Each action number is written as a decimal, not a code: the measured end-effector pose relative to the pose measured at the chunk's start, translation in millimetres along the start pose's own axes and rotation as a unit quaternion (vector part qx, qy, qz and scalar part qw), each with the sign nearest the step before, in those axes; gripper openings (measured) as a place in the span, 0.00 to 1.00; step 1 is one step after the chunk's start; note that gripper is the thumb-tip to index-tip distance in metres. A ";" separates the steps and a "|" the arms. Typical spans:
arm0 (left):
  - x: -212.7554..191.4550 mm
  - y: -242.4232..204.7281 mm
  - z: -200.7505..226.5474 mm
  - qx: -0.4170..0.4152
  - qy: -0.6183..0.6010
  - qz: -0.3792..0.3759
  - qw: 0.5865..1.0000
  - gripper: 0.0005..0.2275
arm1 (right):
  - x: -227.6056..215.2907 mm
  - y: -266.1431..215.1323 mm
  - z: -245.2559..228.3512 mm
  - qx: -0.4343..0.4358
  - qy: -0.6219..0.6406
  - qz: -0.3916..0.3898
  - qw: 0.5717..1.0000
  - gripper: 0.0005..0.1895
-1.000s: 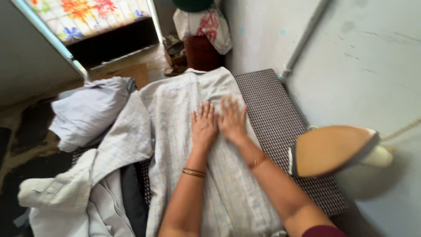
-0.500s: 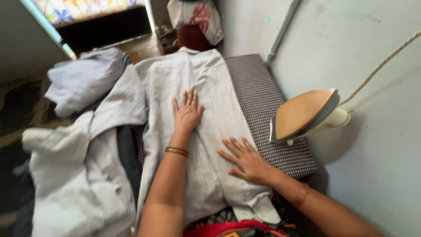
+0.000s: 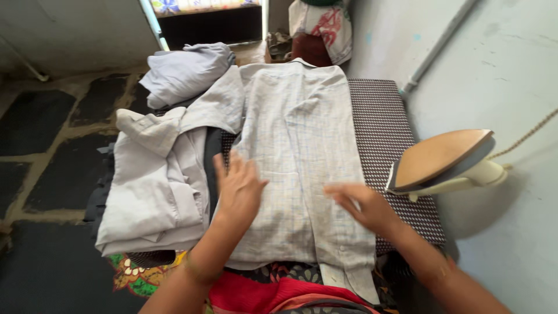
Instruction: The person irons a shirt on an ironing board using an iron by hand, then folds the shirt into a square shape.
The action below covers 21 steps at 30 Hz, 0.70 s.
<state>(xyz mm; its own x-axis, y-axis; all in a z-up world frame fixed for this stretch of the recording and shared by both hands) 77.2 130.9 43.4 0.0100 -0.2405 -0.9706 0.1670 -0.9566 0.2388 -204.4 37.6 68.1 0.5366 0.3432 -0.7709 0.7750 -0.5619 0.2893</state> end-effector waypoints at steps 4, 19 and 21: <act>-9.6 -34.8 -25.3 -0.014 0.093 0.014 0.996 0.31 | 21.8 112.4 -24.6 -0.118 0.047 0.065 0.990 0.10; 20.5 -52.4 -30.5 0.085 -0.120 0.053 0.988 0.35 | 201.7 352.7 -137.9 -0.205 -0.083 -0.059 0.973 0.41; 28.3 -50.5 -31.4 0.077 -0.169 -0.042 0.982 0.36 | 205.6 358.0 -136.2 -0.195 -0.096 -0.069 0.974 0.37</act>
<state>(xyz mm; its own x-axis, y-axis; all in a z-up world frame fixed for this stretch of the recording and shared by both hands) 100.0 177.6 2.8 -0.3299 -0.1757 -0.9275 0.0018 -0.9826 0.1855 228.9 9.6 90.5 0.3754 0.2269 -0.8986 0.9231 -0.1784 0.3406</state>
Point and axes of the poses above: each hand's wrist, its own y-axis towards the middle knuckle, its own x-axis out of the palm, z = x × y, the point moved 3 cm from there along y, towards the middle knuckle, and after that the axes turned 2 degrees about x, right-handed, at the moved point
